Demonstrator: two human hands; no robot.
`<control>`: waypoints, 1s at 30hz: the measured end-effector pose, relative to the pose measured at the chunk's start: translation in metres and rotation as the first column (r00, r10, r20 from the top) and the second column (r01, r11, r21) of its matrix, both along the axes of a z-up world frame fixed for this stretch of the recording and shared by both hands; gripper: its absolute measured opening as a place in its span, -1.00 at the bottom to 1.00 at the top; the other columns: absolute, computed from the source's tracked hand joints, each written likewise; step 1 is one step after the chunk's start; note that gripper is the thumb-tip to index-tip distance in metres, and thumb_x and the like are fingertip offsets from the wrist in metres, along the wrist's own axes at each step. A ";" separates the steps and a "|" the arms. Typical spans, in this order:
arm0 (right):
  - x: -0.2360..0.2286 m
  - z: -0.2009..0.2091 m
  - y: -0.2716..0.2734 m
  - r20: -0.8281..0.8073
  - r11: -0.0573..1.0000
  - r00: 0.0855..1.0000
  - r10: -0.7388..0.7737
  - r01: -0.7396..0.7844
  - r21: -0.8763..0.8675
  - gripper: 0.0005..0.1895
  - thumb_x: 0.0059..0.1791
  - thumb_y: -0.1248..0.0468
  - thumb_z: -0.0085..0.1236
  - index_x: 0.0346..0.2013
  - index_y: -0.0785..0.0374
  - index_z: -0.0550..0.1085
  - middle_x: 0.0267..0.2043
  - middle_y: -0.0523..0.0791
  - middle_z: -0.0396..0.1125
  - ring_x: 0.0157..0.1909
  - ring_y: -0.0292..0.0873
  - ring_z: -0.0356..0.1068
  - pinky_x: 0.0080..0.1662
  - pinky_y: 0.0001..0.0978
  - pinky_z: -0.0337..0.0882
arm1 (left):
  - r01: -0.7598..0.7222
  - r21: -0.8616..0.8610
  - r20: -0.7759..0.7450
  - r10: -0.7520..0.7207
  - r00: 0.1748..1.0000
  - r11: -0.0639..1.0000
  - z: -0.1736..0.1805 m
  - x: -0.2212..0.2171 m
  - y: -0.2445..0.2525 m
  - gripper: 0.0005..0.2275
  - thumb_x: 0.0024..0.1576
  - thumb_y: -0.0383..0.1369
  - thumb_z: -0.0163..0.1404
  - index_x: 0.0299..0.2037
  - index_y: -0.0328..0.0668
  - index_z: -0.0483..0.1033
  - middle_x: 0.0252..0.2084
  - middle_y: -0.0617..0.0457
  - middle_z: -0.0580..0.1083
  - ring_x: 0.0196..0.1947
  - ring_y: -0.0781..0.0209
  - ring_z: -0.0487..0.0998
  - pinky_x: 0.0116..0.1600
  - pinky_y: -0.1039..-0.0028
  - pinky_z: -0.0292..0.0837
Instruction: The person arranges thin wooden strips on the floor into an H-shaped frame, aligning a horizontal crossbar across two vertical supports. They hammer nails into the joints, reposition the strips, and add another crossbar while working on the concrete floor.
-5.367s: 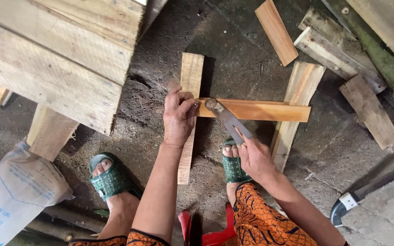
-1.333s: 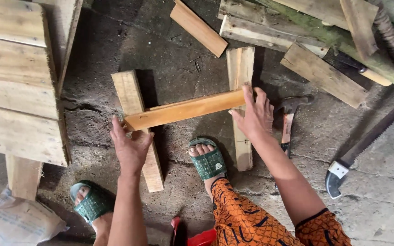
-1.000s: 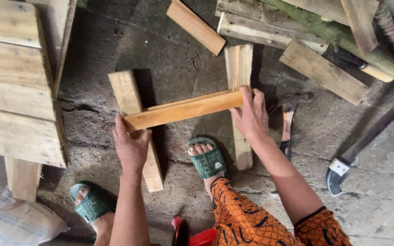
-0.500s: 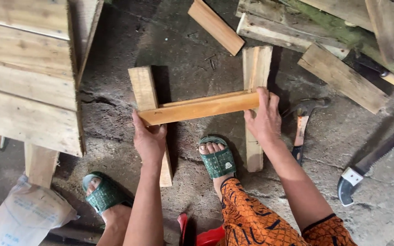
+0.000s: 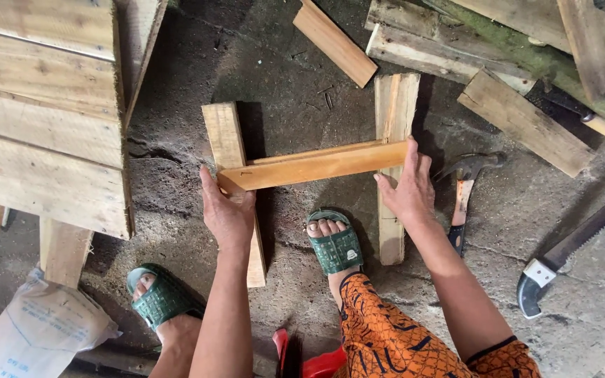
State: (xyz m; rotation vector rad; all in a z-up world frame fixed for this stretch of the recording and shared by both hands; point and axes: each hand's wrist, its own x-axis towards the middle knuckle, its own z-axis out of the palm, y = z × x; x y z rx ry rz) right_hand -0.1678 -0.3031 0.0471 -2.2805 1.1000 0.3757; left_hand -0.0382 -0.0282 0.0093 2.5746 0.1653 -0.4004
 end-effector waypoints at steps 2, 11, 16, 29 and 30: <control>-0.001 -0.003 0.000 0.008 1.000 1.000 0.007 -0.007 -0.013 -0.06 -0.15 0.15 0.18 0.36 0.12 -0.16 0.06 0.15 0.01 0.02 0.42 0.23 -0.08 0.27 0.32 | -0.004 -0.013 0.006 0.004 1.000 1.000 0.006 0.002 -0.002 -0.16 -0.18 -0.30 0.20 0.32 0.01 -0.04 -0.07 -0.12 0.40 -0.15 -0.21 0.50 -0.04 0.01 0.43; -0.004 -0.009 0.000 0.049 0.999 0.998 -0.027 0.029 -0.039 -0.05 -0.20 0.14 0.20 0.35 0.09 -0.11 0.01 0.09 0.00 -0.03 0.41 0.26 -0.11 0.21 0.36 | -0.193 -0.465 -0.354 0.018 0.935 0.864 0.048 0.023 0.006 -0.31 -0.11 -0.47 0.18 0.24 -0.44 0.11 -0.06 -0.35 0.27 -0.02 -0.33 0.39 0.11 0.08 0.33; -0.005 -0.001 0.005 0.070 0.998 0.996 -0.049 0.051 -0.031 -0.07 -0.20 0.20 0.19 0.34 0.08 -0.10 0.00 0.08 -0.01 -0.03 0.39 0.27 -0.12 0.18 0.38 | -0.245 -0.455 -0.477 -0.002 0.879 0.856 0.062 0.027 0.007 -0.44 -0.08 -0.28 0.24 0.08 -0.35 0.31 -0.12 -0.25 0.42 -0.06 -0.14 0.47 0.07 0.12 0.39; 0.030 -0.001 0.010 0.353 0.916 0.850 0.392 -0.395 -0.066 -0.52 -0.16 0.29 -0.22 0.08 0.14 0.16 -0.09 -0.15 0.05 -0.05 -0.17 0.03 -0.09 -0.27 0.11 | -0.626 -0.681 -0.689 -0.044 0.723 0.381 -0.011 -0.018 0.218 -0.77 -0.02 -0.50 0.04 -0.16 -0.28 0.33 -0.26 -0.02 0.35 -0.26 0.20 0.41 -0.15 0.54 0.46; 0.034 0.000 -0.004 0.085 0.913 0.915 0.394 -0.400 0.080 -0.25 -0.23 0.45 -0.07 0.26 0.05 0.10 0.19 -0.14 -0.04 0.22 -0.12 -0.03 0.17 -0.12 0.07 | -0.632 -0.694 -0.686 -0.050 0.726 0.346 -0.012 -0.020 0.225 -0.81 -0.02 -0.49 0.06 -0.22 -0.22 0.37 -0.27 -0.02 0.39 -0.23 0.17 0.43 -0.14 0.50 0.47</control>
